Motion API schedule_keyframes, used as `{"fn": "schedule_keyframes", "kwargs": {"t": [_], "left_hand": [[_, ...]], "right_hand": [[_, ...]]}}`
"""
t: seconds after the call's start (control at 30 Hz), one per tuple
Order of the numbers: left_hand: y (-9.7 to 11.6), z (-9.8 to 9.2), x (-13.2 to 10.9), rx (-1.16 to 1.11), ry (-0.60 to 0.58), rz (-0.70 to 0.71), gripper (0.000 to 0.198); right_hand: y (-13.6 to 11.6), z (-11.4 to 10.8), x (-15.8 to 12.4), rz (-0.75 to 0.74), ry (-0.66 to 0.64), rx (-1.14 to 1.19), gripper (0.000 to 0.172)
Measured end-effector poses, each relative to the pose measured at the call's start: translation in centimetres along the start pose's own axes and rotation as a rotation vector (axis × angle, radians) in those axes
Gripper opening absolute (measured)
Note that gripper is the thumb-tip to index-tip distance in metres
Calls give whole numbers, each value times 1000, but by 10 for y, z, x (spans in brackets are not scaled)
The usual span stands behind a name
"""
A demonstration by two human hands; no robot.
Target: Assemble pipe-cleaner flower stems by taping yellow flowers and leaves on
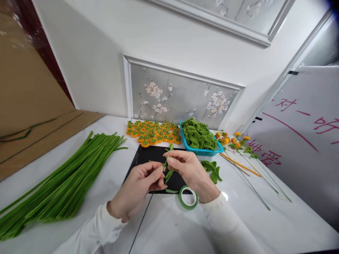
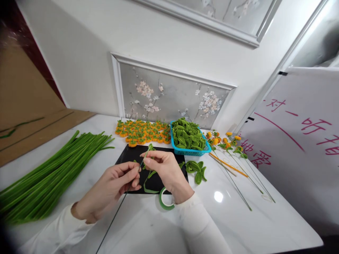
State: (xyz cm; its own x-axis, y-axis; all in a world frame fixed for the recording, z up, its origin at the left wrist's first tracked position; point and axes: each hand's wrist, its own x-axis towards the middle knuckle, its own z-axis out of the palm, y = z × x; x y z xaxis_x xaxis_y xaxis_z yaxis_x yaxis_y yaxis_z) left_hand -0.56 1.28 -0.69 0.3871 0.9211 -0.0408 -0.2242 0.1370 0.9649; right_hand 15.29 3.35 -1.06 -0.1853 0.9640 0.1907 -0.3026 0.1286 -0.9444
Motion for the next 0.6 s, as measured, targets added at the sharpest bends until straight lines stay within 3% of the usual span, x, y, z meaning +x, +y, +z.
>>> {"fn": "schedule_keyframes", "kwargs": {"t": [0.17,0.33,0.6], "left_hand": [[1,4,-1,-117,-61,4,21],[3,6,-2,-172,-75,15,22],[3,0,-1,85,21,61,19]], "right_hand": [[0,0,-2,93,-112,156,27],[-1,1,-2,100,-155,195,20],[2,2,-3,44,-76,101,14]]}}
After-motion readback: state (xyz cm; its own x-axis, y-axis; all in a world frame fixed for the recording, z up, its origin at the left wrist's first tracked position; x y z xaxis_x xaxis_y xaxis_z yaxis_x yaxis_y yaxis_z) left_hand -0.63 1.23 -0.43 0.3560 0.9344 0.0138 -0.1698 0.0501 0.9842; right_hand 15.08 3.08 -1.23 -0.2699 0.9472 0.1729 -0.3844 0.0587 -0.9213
